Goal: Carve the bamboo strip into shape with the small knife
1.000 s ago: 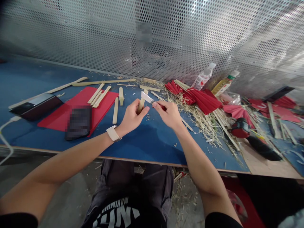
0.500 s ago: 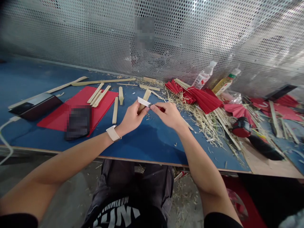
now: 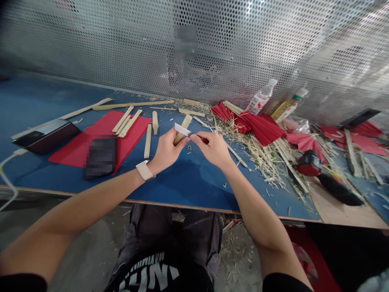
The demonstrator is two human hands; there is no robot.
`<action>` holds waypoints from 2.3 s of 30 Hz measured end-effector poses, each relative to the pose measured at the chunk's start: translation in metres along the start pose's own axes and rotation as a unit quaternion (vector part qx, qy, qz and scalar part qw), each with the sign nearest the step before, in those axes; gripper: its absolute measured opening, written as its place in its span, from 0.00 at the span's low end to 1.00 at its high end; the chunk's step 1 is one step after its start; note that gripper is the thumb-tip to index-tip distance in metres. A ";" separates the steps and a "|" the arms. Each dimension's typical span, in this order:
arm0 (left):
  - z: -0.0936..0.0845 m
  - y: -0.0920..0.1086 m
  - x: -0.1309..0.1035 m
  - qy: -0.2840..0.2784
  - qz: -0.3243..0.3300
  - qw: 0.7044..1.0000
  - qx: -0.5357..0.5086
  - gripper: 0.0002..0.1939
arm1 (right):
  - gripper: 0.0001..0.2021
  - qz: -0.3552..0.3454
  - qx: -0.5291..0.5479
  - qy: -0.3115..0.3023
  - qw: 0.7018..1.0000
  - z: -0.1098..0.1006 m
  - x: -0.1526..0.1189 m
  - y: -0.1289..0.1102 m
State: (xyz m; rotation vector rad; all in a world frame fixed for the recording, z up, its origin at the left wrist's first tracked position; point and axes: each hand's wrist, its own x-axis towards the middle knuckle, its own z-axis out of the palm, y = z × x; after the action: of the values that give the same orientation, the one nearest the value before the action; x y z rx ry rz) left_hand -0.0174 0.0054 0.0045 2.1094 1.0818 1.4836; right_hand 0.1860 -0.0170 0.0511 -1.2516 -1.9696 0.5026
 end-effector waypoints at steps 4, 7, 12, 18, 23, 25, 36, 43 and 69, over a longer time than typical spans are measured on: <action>-0.001 0.002 0.001 0.007 -0.004 1.000 -0.011 0.20 | 0.38 0.008 0.021 0.019 1.000 0.006 0.000 -0.001; -0.002 0.004 0.003 0.008 -0.008 1.000 -0.012 0.24 | 0.39 0.008 0.030 0.030 0.999 0.008 -0.001 -0.002; -0.003 0.004 0.004 0.010 -0.023 1.000 -0.013 0.29 | 0.39 0.013 0.043 0.051 0.998 0.013 -0.002 -0.002; -0.001 0.004 0.004 0.041 -0.036 0.998 -0.028 0.33 | 0.37 0.022 0.070 0.090 0.993 0.023 -0.003 -0.003; -0.001 0.006 0.003 0.010 -0.039 0.998 -0.054 0.28 | 0.39 -0.009 0.007 0.077 0.997 0.013 0.000 -0.001; -0.001 0.006 0.003 -0.005 -0.046 0.997 -0.065 0.22 | 0.40 -0.025 -0.015 0.051 0.998 0.006 0.001 0.002; 0.000 0.003 0.003 -0.042 -0.015 0.998 -0.051 0.11 | 0.39 -0.029 -0.025 -0.006 0.999 -0.008 0.003 0.005; -0.003 0.001 0.005 -0.005 -0.022 1.000 -0.015 0.21 | 0.37 0.004 0.017 0.004 1.000 0.001 0.001 0.003; -0.004 0.011 0.004 -0.002 -0.051 0.997 -0.061 0.22 | 0.41 -0.013 -0.010 0.057 0.998 0.015 0.002 0.005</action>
State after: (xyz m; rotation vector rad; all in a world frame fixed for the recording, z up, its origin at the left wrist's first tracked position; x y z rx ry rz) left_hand -0.0161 0.0006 0.0160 1.9454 1.0534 1.4590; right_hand 0.1769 -0.0118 0.0388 -1.2375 -1.8965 0.3914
